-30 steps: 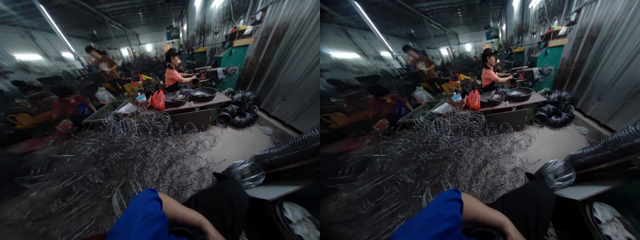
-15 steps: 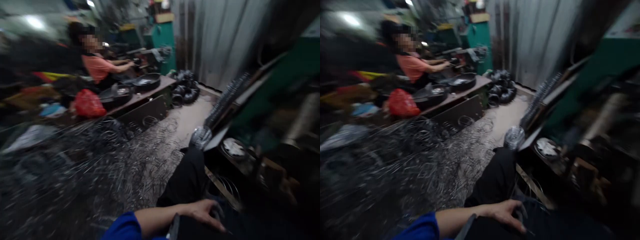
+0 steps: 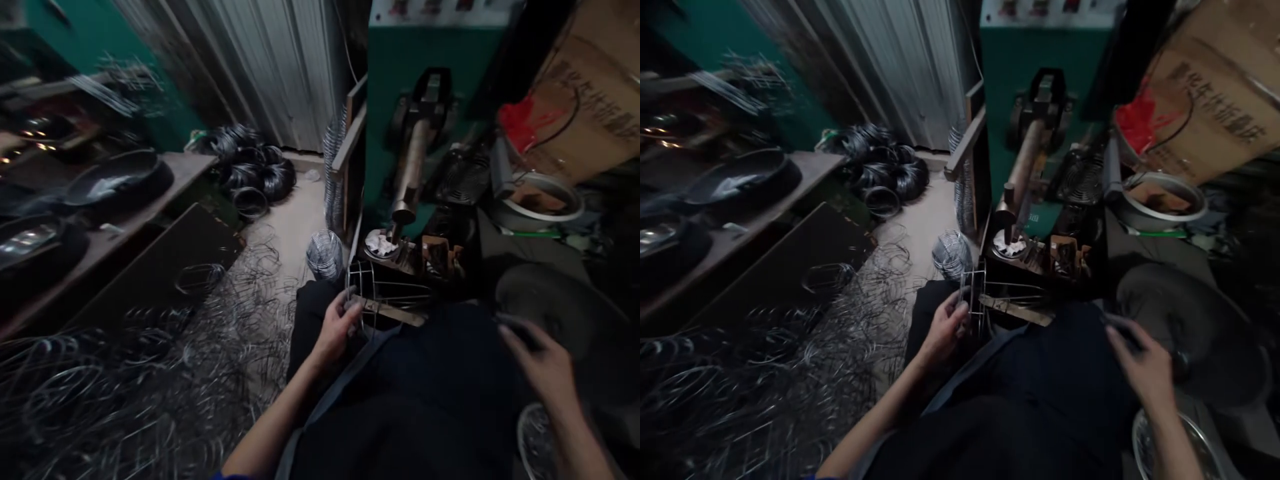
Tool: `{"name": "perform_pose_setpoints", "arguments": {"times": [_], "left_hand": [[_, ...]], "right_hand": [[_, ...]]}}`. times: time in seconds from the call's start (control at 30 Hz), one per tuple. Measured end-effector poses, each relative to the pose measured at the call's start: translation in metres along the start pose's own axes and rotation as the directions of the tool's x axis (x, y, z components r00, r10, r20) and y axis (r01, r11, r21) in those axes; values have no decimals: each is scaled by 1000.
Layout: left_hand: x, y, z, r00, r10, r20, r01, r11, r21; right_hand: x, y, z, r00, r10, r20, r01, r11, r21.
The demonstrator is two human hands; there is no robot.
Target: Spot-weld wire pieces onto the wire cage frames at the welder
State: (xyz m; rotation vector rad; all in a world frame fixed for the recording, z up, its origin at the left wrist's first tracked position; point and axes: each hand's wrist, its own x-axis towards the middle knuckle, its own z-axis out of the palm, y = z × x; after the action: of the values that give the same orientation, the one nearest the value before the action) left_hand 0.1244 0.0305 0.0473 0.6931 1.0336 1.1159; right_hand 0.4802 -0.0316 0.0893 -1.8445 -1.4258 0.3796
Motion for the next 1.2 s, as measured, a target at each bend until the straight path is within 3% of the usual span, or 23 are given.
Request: {"name": "perform_pose_setpoints", "arguments": {"times": [0.07, 0.13, 0.27, 0.5, 0.67, 1.2], "left_hand": [[4, 4, 1, 999, 38, -6, -38, 999, -16], [6, 6, 1, 998, 65, -23, -66, 998, -24], [10, 7, 0, 995, 73, -72, -76, 996, -50], [27, 9, 2, 998, -11, -69, 2, 992, -123], [41, 5, 4, 999, -5, -37, 0, 991, -137], [73, 17, -8, 996, 50, -69, -64, 974, -220]], "right_hand": [[21, -22, 22, 987, -129, 98, 117, 985, 123], [39, -48, 51, 929, -330, 166, 291, 931, 219], [58, -79, 98, 813, -549, 196, 522, 835, 175], [67, -69, 116, 769, -575, 279, 585, 809, 58], [73, -70, 119, 727, -647, 232, 660, 750, 22], [95, -88, 151, 778, -626, 59, 621, 779, 86]]}}
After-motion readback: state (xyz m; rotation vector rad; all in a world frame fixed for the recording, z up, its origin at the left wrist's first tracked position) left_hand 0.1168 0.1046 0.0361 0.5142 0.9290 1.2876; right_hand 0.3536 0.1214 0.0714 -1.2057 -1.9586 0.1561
